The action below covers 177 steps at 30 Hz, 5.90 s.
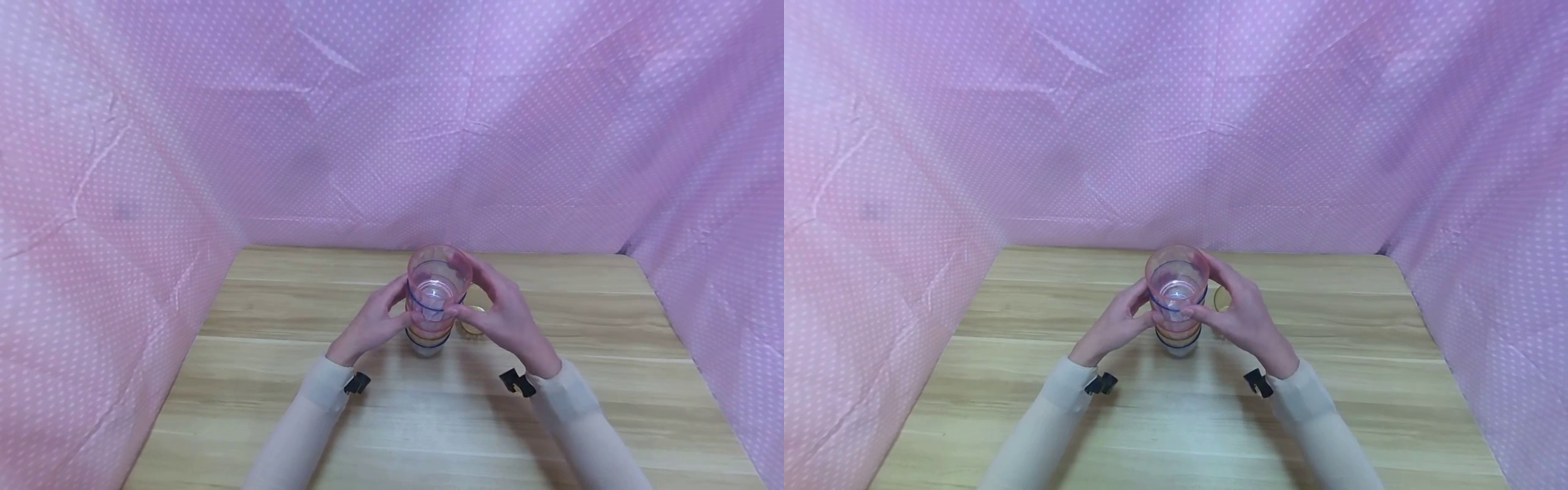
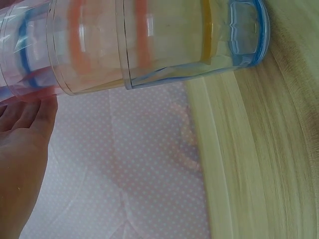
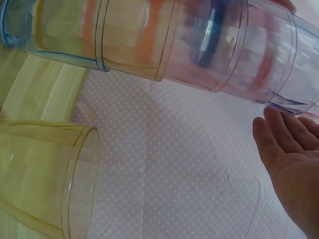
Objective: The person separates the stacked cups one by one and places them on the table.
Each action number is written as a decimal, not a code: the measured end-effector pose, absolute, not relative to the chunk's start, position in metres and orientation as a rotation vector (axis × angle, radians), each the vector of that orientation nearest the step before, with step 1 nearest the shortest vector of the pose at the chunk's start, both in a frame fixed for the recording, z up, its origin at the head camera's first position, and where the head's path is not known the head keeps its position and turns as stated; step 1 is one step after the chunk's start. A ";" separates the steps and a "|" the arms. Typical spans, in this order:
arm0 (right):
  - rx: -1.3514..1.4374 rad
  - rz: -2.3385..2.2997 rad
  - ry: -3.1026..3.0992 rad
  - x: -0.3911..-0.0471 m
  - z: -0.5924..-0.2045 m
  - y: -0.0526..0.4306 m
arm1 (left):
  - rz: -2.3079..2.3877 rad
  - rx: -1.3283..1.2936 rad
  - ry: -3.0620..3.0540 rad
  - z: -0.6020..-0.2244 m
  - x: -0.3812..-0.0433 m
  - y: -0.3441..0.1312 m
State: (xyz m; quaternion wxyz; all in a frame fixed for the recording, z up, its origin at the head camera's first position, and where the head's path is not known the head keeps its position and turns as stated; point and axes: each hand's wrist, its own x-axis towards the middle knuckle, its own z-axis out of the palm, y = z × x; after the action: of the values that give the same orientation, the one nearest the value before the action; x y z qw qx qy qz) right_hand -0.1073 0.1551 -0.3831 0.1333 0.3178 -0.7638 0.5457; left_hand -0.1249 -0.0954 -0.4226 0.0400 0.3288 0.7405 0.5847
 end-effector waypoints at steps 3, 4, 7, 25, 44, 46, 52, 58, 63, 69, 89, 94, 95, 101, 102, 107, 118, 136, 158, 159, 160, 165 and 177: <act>0.932 1.586 -2.257 -0.110 -0.381 0.155 | 1.787 1.004 2.275 -0.423 -0.125 -0.095; 0.935 1.588 -2.266 -0.111 -0.381 0.155 | 1.785 1.002 2.277 -0.423 -0.125 -0.095; 0.955 1.592 -2.285 -0.113 -0.379 0.155 | 1.777 0.993 2.284 -0.423 -0.124 -0.096; 0.997 1.718 -2.248 -0.118 -0.376 0.152 | 1.759 0.978 2.330 -0.423 -0.120 -0.093; 0.994 1.743 -2.231 -0.116 -0.379 0.151 | 1.771 1.019 2.329 -0.427 -0.119 -0.093; 0.990 1.749 -2.233 -0.115 -0.378 0.151 | 1.777 1.027 2.326 -0.427 -0.119 -0.093; 0.987 1.751 -2.235 -0.115 -0.377 0.150 | 1.783 1.019 2.326 -0.427 -0.119 -0.093; 0.984 1.750 -2.230 -0.115 -0.378 0.150 | 1.781 1.016 2.330 -0.427 -0.119 -0.093; 0.988 1.746 -2.223 -0.115 -0.378 0.151 | 1.774 1.026 2.344 -0.427 -0.119 -0.093; 0.987 1.744 -2.219 -0.114 -0.378 0.150 | 1.774 1.045 2.345 -0.427 -0.119 -0.093; 0.962 1.770 -2.208 -0.112 -0.380 0.149 | 1.778 1.036 2.340 -0.426 -0.118 -0.093; 0.953 1.765 -2.212 -0.112 -0.379 0.149 | 1.745 1.005 2.349 -0.422 -0.118 -0.094; 0.951 1.766 -2.212 -0.112 -0.379 0.149 | 1.733 0.990 2.354 -0.421 -0.118 -0.094; 0.939 1.767 -2.219 -0.112 -0.379 0.149 | 1.693 0.918 2.403 -0.418 -0.120 -0.091; 0.937 1.767 -2.222 -0.111 -0.379 0.149 | 1.694 0.914 2.408 -0.418 -0.120 -0.091; 0.925 1.771 -2.221 -0.111 -0.380 0.149 | 1.705 0.903 2.414 -0.419 -0.118 -0.089; 0.956 1.755 -2.147 -0.112 -0.382 0.147 | 1.741 0.894 2.408 -0.420 -0.115 -0.088; 0.905 1.862 -1.985 -0.110 -0.374 0.145 | 1.718 0.866 2.451 -0.423 -0.116 -0.089; 0.862 2.053 -1.662 -0.088 -0.357 0.160 | 1.739 0.926 2.446 -0.426 -0.115 -0.091; 0.858 2.052 -1.659 -0.087 -0.357 0.161 | 1.739 0.922 2.451 -0.426 -0.115 -0.090; 0.854 2.054 -1.658 -0.087 -0.357 0.163 | 1.739 0.918 2.456 -0.426 -0.115 -0.090; 0.844 2.042 -1.655 -0.083 -0.360 0.172 | 1.736 0.892 2.472 -0.425 -0.114 -0.088; 0.798 2.015 -1.636 -0.075 -0.372 0.196 | 1.774 0.924 2.461 -0.430 -0.114 -0.087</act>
State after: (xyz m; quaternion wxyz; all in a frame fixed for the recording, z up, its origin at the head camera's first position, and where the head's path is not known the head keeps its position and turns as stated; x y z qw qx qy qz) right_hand -0.0754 0.1958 -0.3717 0.2115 0.2872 -0.5889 0.7253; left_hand -0.1138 -0.0869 -0.4299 -0.0149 0.2913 0.7759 0.5594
